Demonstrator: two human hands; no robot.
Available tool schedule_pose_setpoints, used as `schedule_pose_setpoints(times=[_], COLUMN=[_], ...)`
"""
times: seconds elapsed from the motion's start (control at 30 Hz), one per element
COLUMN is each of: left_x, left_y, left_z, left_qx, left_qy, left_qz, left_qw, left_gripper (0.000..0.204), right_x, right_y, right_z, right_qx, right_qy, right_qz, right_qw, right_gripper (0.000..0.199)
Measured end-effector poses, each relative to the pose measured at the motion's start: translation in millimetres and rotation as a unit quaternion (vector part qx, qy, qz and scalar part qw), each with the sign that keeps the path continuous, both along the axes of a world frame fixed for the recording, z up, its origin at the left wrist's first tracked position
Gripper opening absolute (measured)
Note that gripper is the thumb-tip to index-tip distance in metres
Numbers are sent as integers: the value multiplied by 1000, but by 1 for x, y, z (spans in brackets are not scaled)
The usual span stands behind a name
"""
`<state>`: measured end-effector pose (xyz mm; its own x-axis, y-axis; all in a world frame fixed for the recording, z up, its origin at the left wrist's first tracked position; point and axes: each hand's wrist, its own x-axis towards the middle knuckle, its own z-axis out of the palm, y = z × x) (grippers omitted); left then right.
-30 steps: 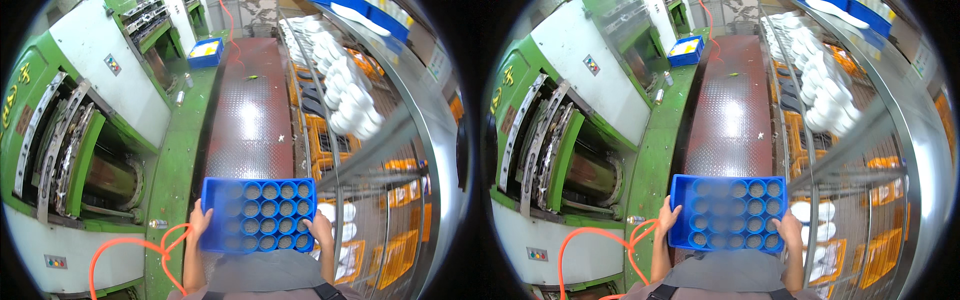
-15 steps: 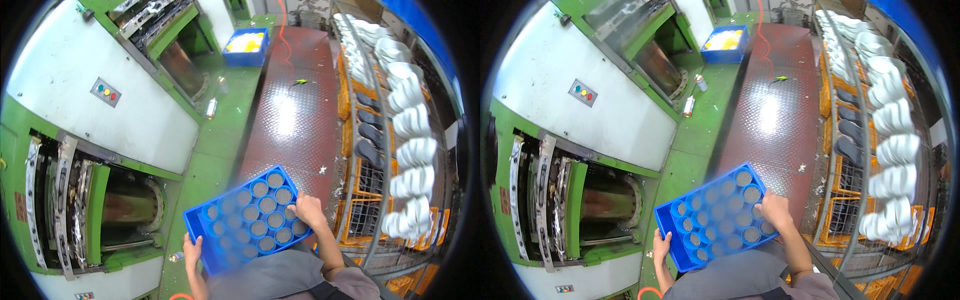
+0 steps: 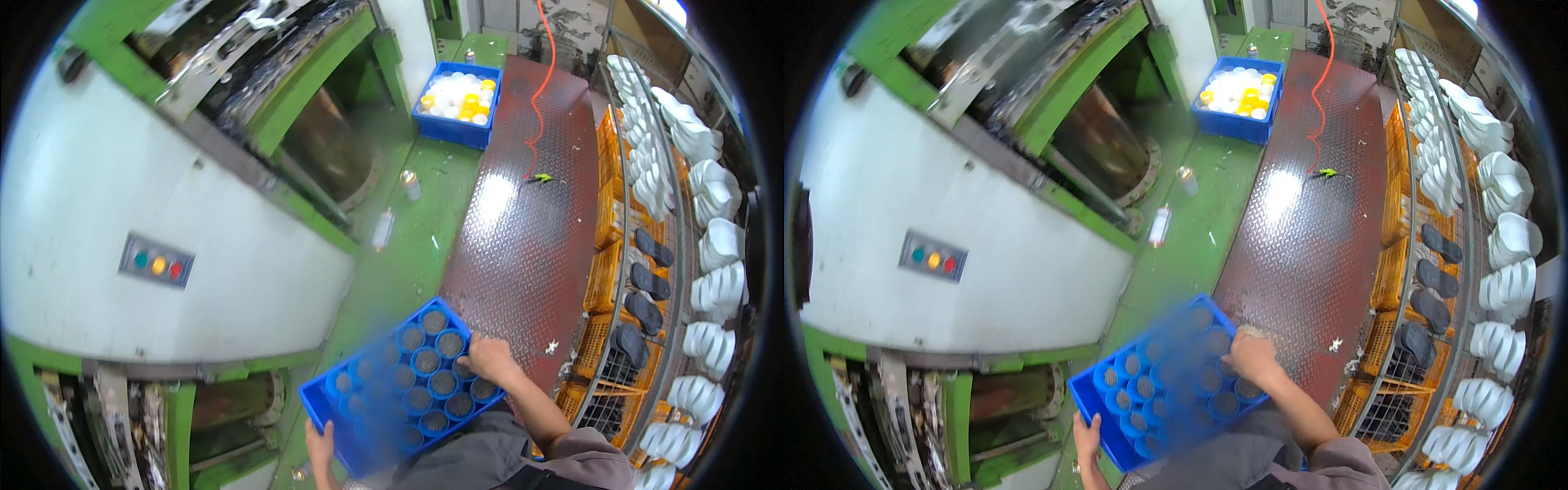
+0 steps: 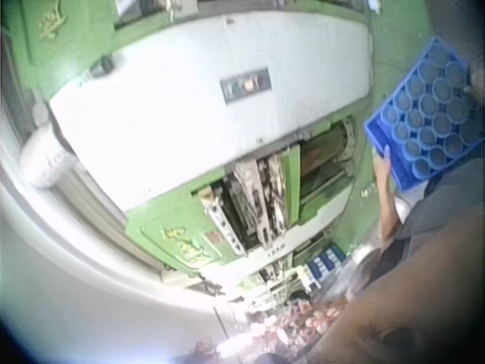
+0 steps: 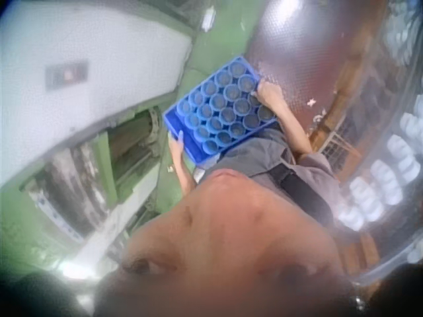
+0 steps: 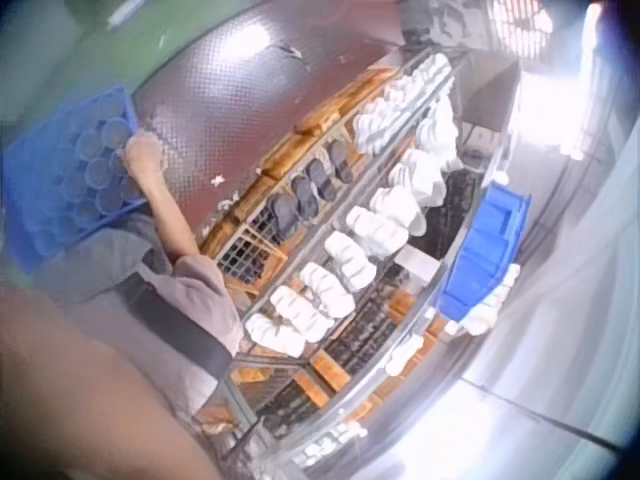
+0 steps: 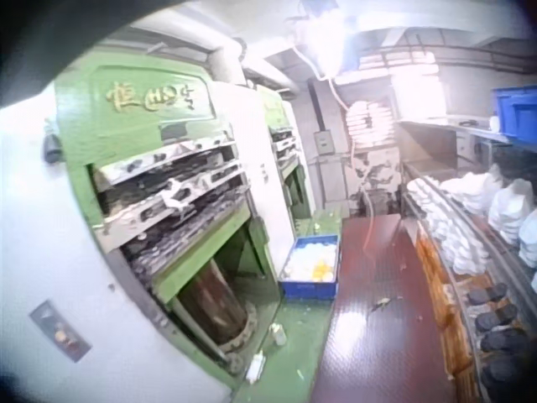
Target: The person sorts small white and yellow plastic cups into blue trays, then uses a green tool to adjust items in the trays. They carry a filled tray to a machine and place it on a conveyor belt, then retrieve white plastic components from a rack.
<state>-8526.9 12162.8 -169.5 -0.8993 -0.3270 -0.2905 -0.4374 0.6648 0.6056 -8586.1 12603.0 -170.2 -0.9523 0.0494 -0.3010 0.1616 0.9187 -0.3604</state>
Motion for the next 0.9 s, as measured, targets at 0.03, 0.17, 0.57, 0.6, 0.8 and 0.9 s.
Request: schedule_pose_setpoints(times=[0.03, 0.17, 0.57, 0.6, 0.8, 0.9], left_x=[-2, -24, -134, -137, -164, -142], left_y=[-6, -29, -58, -52, -17, -18], left_z=[-19, -119, -325, -332, -351, -343], left_qx=[47, 160, 232, 287, 282, 84], left_qy=[-29, -115, -166, -104, -132, -216], left_qz=[47, 186, 274, 286, 347, 444], left_qw=[997, 963, 918, 908, 885, 866], left_gripper=[47, 37, 40, 38, 52, 74], right_x=[-20, -109, -305, -313, -338, -321], right_y=[0, -10, -105, -106, -109, -98], right_z=[-18, -103, -286, -291, -295, -284], right_qx=[-3, -60, -111, -119, -76, -49], right_qy=[-13, -29, -91, -84, -135, -87], right_qz=[16, 71, 70, 62, 63, 77], right_qw=[1000, 995, 987, 987, 986, 992], right_gripper=[60, 58, 68, 68, 77, 74])
